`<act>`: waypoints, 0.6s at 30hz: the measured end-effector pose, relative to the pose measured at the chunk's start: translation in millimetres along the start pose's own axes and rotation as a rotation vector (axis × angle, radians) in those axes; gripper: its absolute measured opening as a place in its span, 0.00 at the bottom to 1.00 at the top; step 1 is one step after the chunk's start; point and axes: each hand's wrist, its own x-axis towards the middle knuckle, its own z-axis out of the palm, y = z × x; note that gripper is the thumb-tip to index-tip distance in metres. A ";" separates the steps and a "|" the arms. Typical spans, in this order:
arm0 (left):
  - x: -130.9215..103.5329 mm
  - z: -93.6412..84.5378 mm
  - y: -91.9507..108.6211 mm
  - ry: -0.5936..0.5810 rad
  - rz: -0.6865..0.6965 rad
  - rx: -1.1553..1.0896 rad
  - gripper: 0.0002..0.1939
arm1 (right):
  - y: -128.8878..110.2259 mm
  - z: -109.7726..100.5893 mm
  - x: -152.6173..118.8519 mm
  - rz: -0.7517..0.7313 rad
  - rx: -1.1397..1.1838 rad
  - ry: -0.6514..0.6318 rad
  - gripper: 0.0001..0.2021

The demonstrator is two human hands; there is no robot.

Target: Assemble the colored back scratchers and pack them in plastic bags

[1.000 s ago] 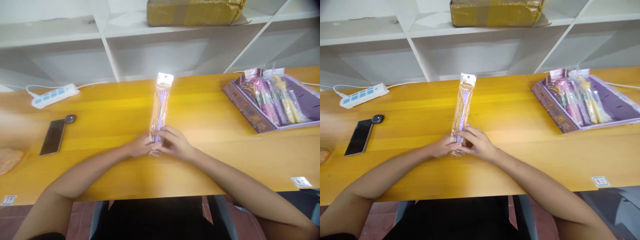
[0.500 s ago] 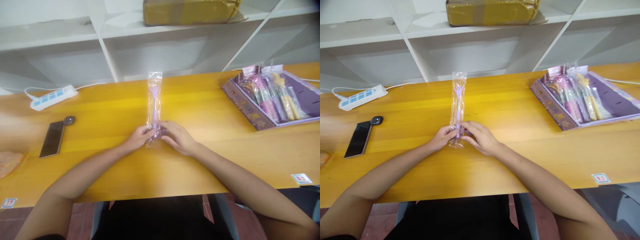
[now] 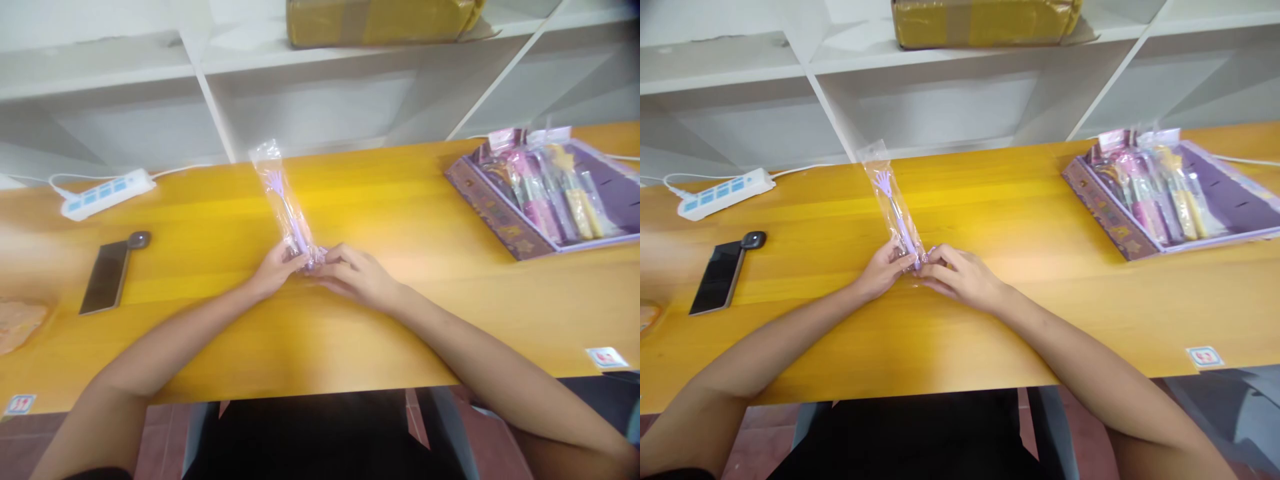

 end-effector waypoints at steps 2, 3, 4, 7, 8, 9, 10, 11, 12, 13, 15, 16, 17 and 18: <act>-0.2 -0.1 -0.3 0.008 -0.007 0.016 0.26 | -3.1 -0.7 1.1 -0.028 -0.024 0.012 0.07; -0.4 -0.2 -0.3 0.002 -0.007 0.029 0.26 | -3.7 -0.9 1.4 -0.029 -0.021 0.021 0.05; -0.7 -0.3 0.0 -0.014 -0.006 0.043 0.27 | -3.7 -0.9 1.5 -0.021 -0.006 0.030 0.04; -2.3 -0.8 2.1 -0.096 -0.004 0.089 0.28 | -2.3 -0.1 1.9 0.026 0.058 0.062 0.04; -3.0 -1.0 3.1 -0.119 -0.006 0.105 0.28 | -1.8 0.3 2.2 0.038 0.078 0.071 0.04; -3.8 -1.3 4.2 -0.135 -0.004 0.119 0.27 | -1.6 0.7 2.6 0.049 0.099 0.076 0.04; -4.6 -1.6 5.2 -0.151 0.003 0.130 0.26 | -1.5 1.2 3.0 0.061 0.120 0.076 0.04; -5.3 -1.7 6.2 -0.169 0.014 0.135 0.25 | -1.7 1.7 3.4 0.075 0.142 0.072 0.03; -6.0 -1.8 7.0 -0.194 0.022 0.132 0.25 | -1.9 2.2 3.8 0.092 0.165 0.064 0.03; -6.7 -1.6 7.6 -0.220 0.022 0.123 0.25 | -2.3 2.8 4.0 0.110 0.185 0.057 0.02; -7.9 -0.8 8.0 -0.271 0.003 0.114 0.27 | -3.2 4.1 4.1 0.138 0.207 0.050 0.01; -8.4 -0.2 8.0 -0.287 -0.002 0.130 0.28 | -3.6 4.7 4.0 0.149 0.213 0.052 0.01; -8.9 0.5 8.0 -0.295 0.003 0.165 0.29 | -3.9 5.3 3.8 0.159 0.221 0.058 0.02; -9.3 1.2 8.1 -0.296 0.018 0.214 0.29 | -4.2 5.7 3.6 0.170 0.228 0.064 0.02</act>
